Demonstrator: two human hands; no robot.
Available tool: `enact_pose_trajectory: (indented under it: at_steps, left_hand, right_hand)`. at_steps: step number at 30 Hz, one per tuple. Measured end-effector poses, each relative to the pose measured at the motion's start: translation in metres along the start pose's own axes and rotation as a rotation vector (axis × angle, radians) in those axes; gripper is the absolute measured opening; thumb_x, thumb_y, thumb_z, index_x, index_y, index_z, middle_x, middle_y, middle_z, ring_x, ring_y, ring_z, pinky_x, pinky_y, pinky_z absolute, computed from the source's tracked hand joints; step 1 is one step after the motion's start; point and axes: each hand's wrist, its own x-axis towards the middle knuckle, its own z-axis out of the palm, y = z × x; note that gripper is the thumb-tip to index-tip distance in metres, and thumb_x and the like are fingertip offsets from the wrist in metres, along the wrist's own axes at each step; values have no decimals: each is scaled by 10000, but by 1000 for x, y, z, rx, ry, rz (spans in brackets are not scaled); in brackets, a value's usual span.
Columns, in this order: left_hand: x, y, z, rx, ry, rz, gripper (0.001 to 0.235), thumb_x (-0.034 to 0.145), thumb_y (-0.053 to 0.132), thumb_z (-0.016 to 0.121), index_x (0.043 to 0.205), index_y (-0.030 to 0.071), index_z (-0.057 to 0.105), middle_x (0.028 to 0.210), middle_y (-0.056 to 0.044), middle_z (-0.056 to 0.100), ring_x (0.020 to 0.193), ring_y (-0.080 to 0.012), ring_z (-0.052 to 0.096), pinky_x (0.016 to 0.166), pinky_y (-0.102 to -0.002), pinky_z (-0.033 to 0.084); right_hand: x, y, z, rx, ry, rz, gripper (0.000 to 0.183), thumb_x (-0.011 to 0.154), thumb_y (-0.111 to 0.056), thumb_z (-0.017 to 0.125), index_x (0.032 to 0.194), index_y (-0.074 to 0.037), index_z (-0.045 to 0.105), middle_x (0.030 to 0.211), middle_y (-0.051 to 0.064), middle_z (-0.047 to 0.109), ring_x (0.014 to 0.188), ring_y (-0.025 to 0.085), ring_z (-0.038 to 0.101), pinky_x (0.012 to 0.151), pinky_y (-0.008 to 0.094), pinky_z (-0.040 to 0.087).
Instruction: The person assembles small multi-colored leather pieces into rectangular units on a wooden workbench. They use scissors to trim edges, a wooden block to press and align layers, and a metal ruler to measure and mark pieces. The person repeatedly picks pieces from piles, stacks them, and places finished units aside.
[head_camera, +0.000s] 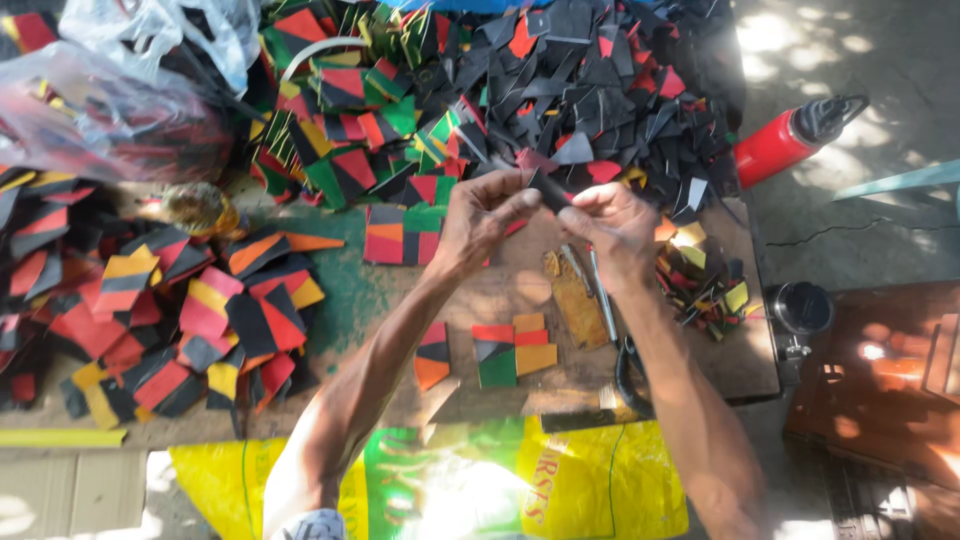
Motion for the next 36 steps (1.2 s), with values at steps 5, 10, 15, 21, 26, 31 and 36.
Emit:
enact_pose_trajectory:
  at_steps: [5,10,15,21,26,31,36]
  left_hand:
    - [-48,-7,-21,163,39,-39,227,949,112,741,1151,8,736,901,-17,757,777,-67,672,698,-262,572]
    - [-86,22,-24,348,-90,115,187,973,50,705,1145,-17,731,913,-19,721,815,-65,653,731,-267,575]
    - [-125,60,-12,580,-167,81,155,921,23,676,1068,-11,708,844,-56,726,727,-104,678,632,-286,558]
    - [-157,71,-12,856,-203,82,141,823,59,740,939,-20,730,772,-116,734,683,-197,731,621,-335,563]
    - [-175,66,-17,960,-195,60,208,777,87,756,951,-26,747,784,-158,734,682,-257,731,638,-375,566]
    - [-194,61,-22,899,-173,-192,176,879,102,707,986,-37,713,737,-167,736,648,-264,715,620,-407,550]
    - [-218,43,-49,508,56,-180,143,920,84,680,1004,-31,696,855,-124,769,708,-191,756,627,-302,610]
  right_hand:
    - [-61,-3,29,371,-123,312,348,982,-173,638,1259,35,607,1107,163,730,945,220,732,844,366,621]
    - [-92,3,47,206,-218,330,331,1018,-216,627,1220,45,644,1037,120,730,861,176,711,782,320,578]
    - [-119,19,60,44,-218,193,224,986,-150,712,1056,62,691,835,87,724,675,127,640,615,268,505]
    - [-153,28,64,-176,-282,238,173,970,-93,706,1082,39,722,827,40,697,676,77,579,600,224,466]
    - [-160,26,70,-137,-264,46,190,964,-57,697,1125,44,698,971,44,723,858,63,665,772,218,546]
    - [-157,13,63,-394,-162,84,201,952,-103,682,1134,-23,716,885,44,733,767,87,688,685,224,576]
    - [-167,5,32,-544,83,-104,167,977,-92,661,1124,-37,717,968,70,731,826,129,683,740,269,572]
